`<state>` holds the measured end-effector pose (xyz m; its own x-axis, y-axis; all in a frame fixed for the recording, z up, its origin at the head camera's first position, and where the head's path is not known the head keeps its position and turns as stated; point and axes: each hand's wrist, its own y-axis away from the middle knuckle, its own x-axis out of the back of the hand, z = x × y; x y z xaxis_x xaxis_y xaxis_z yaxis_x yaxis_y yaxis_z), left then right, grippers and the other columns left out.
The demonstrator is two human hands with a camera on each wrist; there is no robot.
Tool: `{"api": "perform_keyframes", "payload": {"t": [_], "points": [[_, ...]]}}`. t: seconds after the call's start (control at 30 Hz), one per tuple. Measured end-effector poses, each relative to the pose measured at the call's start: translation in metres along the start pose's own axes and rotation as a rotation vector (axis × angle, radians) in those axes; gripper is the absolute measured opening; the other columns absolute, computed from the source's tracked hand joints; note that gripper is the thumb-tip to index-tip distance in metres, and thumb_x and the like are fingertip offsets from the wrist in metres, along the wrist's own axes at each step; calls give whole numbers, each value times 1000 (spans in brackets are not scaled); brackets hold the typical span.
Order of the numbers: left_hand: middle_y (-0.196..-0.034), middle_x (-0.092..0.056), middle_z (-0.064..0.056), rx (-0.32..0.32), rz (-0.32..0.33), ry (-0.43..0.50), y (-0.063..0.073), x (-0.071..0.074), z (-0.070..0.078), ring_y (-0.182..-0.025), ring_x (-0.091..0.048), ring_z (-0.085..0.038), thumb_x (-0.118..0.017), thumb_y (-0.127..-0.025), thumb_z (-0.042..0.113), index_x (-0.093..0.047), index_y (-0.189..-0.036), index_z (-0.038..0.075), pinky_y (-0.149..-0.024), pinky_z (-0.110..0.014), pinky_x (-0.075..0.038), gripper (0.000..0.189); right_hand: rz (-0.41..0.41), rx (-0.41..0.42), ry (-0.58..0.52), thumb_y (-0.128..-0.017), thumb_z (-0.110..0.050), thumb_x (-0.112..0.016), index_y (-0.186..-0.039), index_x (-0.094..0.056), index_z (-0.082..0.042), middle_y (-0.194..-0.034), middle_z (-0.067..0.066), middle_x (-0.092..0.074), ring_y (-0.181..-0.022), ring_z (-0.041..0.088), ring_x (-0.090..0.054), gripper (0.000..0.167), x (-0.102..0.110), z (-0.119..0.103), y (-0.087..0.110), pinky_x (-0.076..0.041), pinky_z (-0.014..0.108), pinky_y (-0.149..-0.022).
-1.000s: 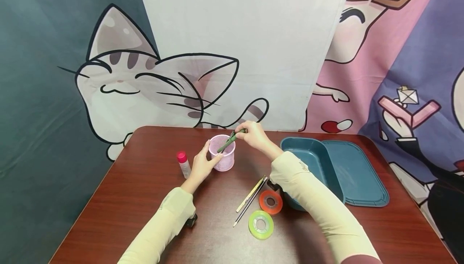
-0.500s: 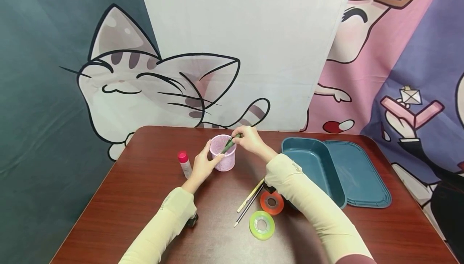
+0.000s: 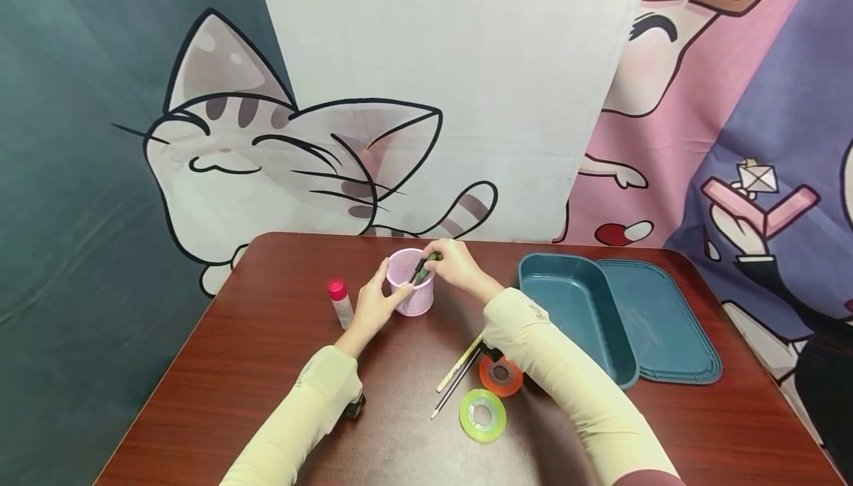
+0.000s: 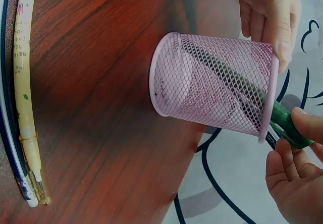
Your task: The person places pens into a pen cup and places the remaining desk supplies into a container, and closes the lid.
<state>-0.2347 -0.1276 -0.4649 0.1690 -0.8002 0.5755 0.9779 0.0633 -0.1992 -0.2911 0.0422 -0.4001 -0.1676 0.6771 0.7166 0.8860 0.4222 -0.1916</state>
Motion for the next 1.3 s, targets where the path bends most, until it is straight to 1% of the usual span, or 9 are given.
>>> {"api": "perform_keyframes", "payload": {"t": [0.1, 0.17, 0.27, 0.37, 0.43, 0.53, 0.67, 1.07, 1.3], "points": [[-133, -44, -14, 4, 0, -1, 0, 0, 0, -119, -45, -29, -66, -76, 39, -32, -137, 11, -100, -43, -35, 76, -9, 0, -1, -74, -2, -64, -84, -66, -2, -77, 8, -62, -65, 11, -51, 10, -2, 0, 1, -41, 17, -56], [-133, -44, -14, 4, -2, 1, 0, 0, 0, -119, -45, -29, -66, -76, 39, -32, -138, 11, -100, -43, -35, 76, -10, 3, -2, -75, -2, -64, -88, -66, -1, -78, 9, -63, -67, 12, -55, 13, -3, 1, 1, -44, 19, -58], [-134, -43, -13, 3, -4, 5, 0, 0, 0, -120, -44, -28, -65, -76, 39, -31, -138, 10, -100, -43, -35, 76, 3, -2, -23, -76, -3, -64, -96, -64, 1, -87, 12, -63, -75, 18, -61, 20, -4, 2, 2, -49, 23, -64], [-135, -42, -12, 4, -3, 6, -1, -1, -1, -121, -43, -27, -65, -76, 39, -31, -138, 10, -101, -42, -34, 76, 26, -9, -45, -76, -3, -64, -102, -62, 1, -94, 14, -61, -83, 22, -62, 26, -2, 4, 3, -51, 27, -70], [-135, -42, -12, -3, -2, 7, -1, -1, -2, -122, -43, -27, -65, -76, 40, -31, -138, 10, -101, -42, -34, 76, 47, -5, -43, -76, -3, -64, -103, -61, 0, -96, 14, -60, -83, 23, -63, 27, 0, 5, 3, -51, 28, -71], [-136, -41, -12, -6, -5, 12, -1, -1, -2, -123, -42, -26, -65, -77, 40, -30, -138, 10, -102, -42, -33, 77, 79, 10, -34, -75, -2, -64, -103, -62, -1, -97, 14, -59, -81, 23, -62, 28, 5, 7, 5, -51, 29, -70], [-136, -41, -11, 5, -9, 15, -1, 0, -1, -123, -41, -26, -65, -77, 40, -30, -138, 11, -103, -42, -32, 76, 101, 11, -21, -75, -3, -65, -103, -62, -1, -101, 14, -59, -81, 23, -62, 29, 11, 9, 7, -51, 31, -70], [-136, -41, -11, 34, -19, 15, -1, -1, -3, -124, -40, -27, -65, -77, 40, -31, -138, 14, -103, -42, -31, 75, 69, -30, 5, -76, -7, -65, -102, -63, -4, -102, 11, -61, -88, 25, -59, 26, 20, 19, 19, -50, 35, -75], [-136, -41, -11, 25, -6, 7, -1, -1, -2, -124, -41, -27, -65, -76, 41, -31, -138, 13, -103, -41, -32, 76, 41, -59, 2, -76, -7, -65, -103, -62, -2, -104, 14, -59, -91, 26, -58, 27, 23, 24, 30, -49, 37, -77]]}}
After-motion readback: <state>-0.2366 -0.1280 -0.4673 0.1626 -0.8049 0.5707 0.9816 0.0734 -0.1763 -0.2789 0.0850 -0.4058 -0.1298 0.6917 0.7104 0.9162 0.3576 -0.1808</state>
